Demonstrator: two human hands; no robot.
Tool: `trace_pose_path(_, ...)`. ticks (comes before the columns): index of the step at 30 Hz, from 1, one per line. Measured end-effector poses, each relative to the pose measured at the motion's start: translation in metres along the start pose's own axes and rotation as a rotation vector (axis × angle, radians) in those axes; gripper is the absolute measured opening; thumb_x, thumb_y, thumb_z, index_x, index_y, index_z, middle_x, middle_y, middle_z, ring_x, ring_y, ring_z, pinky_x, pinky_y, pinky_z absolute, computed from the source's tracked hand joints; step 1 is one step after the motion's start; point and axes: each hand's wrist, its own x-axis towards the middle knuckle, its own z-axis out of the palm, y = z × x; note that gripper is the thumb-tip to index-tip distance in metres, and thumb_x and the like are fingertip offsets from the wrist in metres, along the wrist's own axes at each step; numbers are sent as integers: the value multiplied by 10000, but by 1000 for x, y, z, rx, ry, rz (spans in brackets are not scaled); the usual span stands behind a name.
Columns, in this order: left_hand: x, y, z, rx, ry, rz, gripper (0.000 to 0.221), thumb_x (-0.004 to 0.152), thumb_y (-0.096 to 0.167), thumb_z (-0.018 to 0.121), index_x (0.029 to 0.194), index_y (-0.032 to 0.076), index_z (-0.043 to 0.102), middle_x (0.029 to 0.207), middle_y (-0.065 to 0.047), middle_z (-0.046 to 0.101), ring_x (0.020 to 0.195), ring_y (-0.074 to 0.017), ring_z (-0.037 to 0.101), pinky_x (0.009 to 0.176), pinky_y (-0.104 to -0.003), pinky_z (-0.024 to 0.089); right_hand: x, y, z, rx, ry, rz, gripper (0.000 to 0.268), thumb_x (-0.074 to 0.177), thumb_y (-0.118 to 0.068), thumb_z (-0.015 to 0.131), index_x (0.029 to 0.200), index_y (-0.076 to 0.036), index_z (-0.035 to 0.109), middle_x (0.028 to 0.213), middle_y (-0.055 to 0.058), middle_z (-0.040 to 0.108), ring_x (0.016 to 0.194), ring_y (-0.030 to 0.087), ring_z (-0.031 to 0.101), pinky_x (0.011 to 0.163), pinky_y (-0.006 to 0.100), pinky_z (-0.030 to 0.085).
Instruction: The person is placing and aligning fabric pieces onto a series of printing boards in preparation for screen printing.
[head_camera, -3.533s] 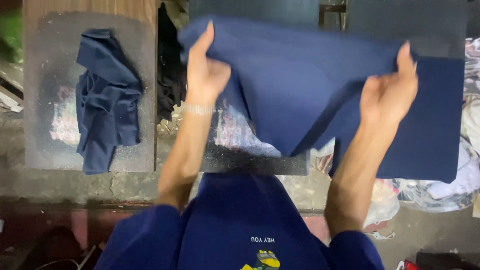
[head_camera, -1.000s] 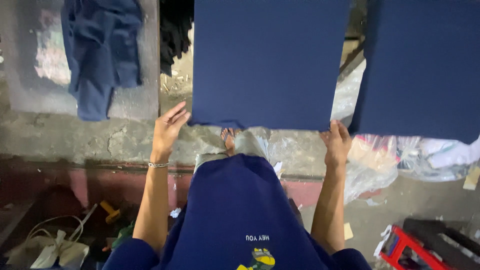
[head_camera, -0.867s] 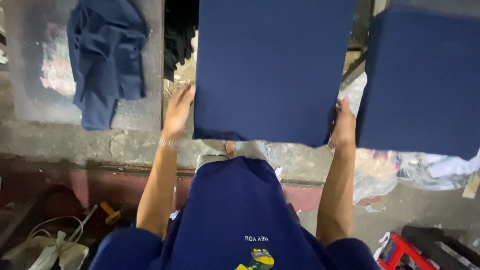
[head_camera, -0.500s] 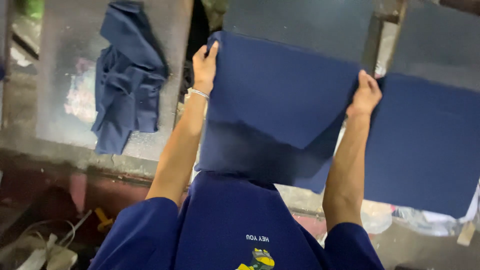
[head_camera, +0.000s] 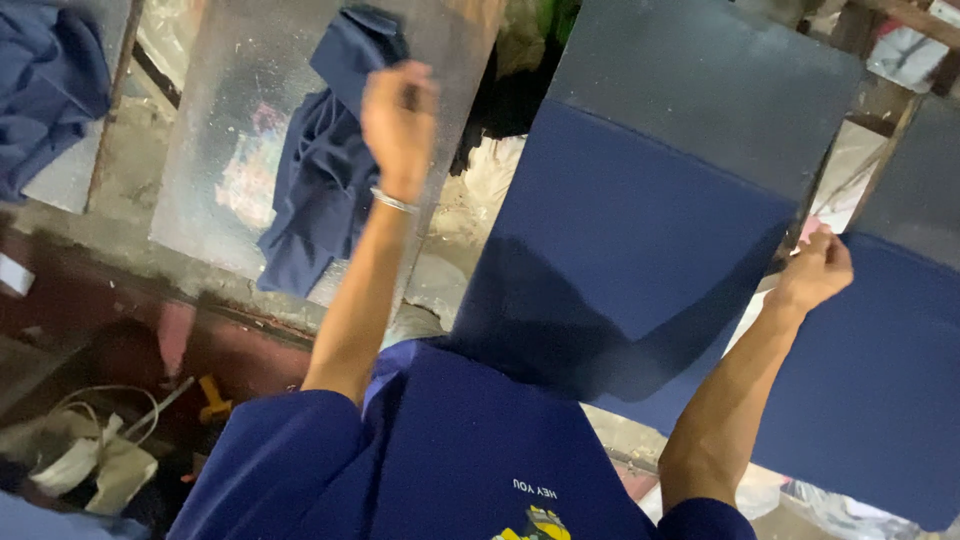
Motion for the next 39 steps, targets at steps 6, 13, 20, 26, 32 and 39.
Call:
trace_pose_path(6, 25, -122, -50, 471, 13, -67, 377, 798, 374, 921, 1044, 197, 697, 1090, -97, 574, 883, -390, 604, 732, -528, 511, -133, -44, 40, -224, 125, -432, 159, 998, -133, 613, 957, -122, 766, 819, 8, 709, 757, 85, 672, 567, 228, 523)
trace_pose_path(13, 31, -90, -123, -72, -60, -237, 240, 857, 383, 840, 825, 191, 700, 795, -10, 721, 757, -230, 697, 725, -358, 534, -435, -98, 212, 283, -568, 117, 325, 1049, -281, 551, 1047, 9, 697, 925, 162, 721, 814, 233, 722, 728, 333, 604)
trace_pose_path(20, -29, -92, -271, -533, -523, -758, 295, 830, 335, 857, 770, 118, 667, 675, -52, 618, 666, -159, 620, 589, -300, 543, -577, -43, 353, 757, -739, 758, 532, 952, -599, 651, 1134, -104, 719, 1022, 100, 755, 898, 260, 754, 860, 419, 619)
trace_pose_path(26, -36, -96, -343, -547, -561, -946, 335, 835, 317, 823, 926, 57, 633, 854, -85, 667, 839, -172, 602, 765, -343, 497, -641, -35, 328, 362, -369, 556, 417, 911, -259, 820, 1213, 10, 721, 946, 142, 731, 760, 190, 708, 645, 340, 562)
trace_pose_path(32, -9, -114, -269, -289, -758, -480, 670, 774, 593, 835, 1202, 113, 643, 1112, -124, 714, 1048, -297, 723, 925, -431, 580, -694, -112, 287, -53, -623, 206, 228, 972, -279, 757, 891, -79, 832, 771, 50, 709, 774, 130, 633, 714, 386, 574)
trace_pose_path(39, -17, -192, -162, -111, -860, -176, 437, 899, 429, 743, 1098, 49, 660, 907, -181, 759, 933, -388, 749, 800, -506, 601, -719, -121, 239, -203, -765, -75, 281, 1013, -268, 659, 941, -66, 840, 853, 133, 799, 913, 195, 744, 757, 421, 593)
